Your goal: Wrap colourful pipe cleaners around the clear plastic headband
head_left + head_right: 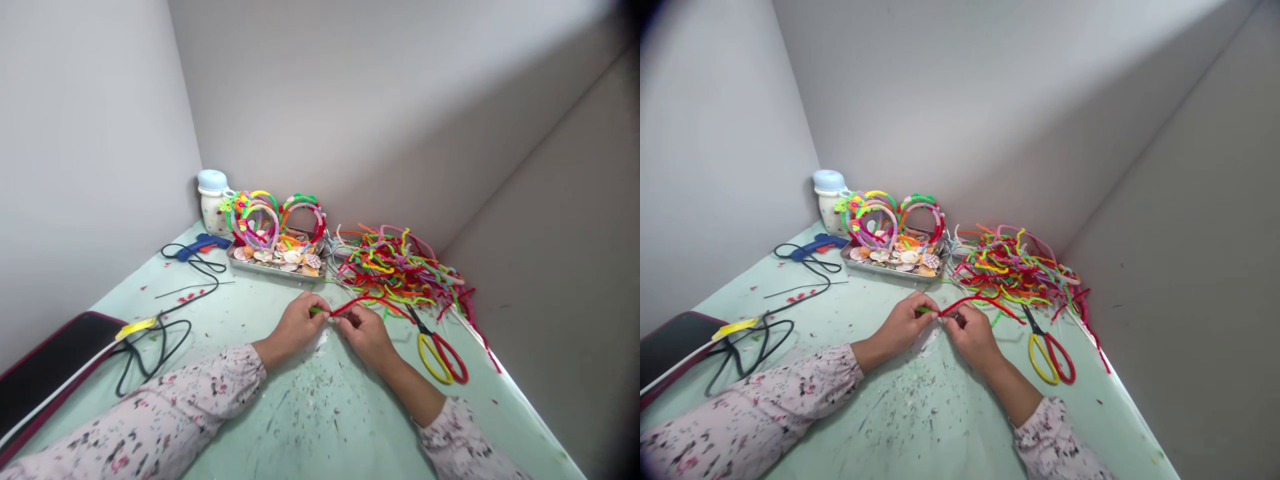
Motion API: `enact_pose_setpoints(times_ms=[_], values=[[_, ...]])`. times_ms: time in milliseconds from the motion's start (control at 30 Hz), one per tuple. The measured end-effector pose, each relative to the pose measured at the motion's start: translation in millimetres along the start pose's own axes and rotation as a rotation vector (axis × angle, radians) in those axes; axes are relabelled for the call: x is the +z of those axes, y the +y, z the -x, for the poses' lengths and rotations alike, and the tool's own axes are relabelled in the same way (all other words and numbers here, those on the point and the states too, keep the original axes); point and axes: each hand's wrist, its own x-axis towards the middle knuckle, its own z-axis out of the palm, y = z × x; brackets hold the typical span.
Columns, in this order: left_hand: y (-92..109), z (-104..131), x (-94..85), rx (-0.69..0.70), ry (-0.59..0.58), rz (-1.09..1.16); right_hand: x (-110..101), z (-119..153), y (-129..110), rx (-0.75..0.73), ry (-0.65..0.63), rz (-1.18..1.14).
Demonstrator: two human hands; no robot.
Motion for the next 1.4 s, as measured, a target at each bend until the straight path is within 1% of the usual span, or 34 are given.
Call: enact_pose_setpoints(times_ms=[467, 567, 967, 1133, 1400], values=[[5, -1, -1.2, -0.019, -0.027, -0.034, -1, -2, -6, 0.02, -0.005, 0.008], [4, -1, -1.0, -0.002, -0.03, -0.031, -2, -2, -9, 0.012, -0.012, 0.019], [0, -1, 2.1, -0.021, -0.016, 0.001, -5, -3, -13, 0.023, -0.028, 0.023], [0, 0, 1.2, -0.01, -0.012, -0.028, -3, -3, -12, 0.047, -0.04, 0.003], [2, 0, 0.5, -0.005, -0.018, -0.013, -3, -3, -12, 0.095, -0.067, -0.025]])
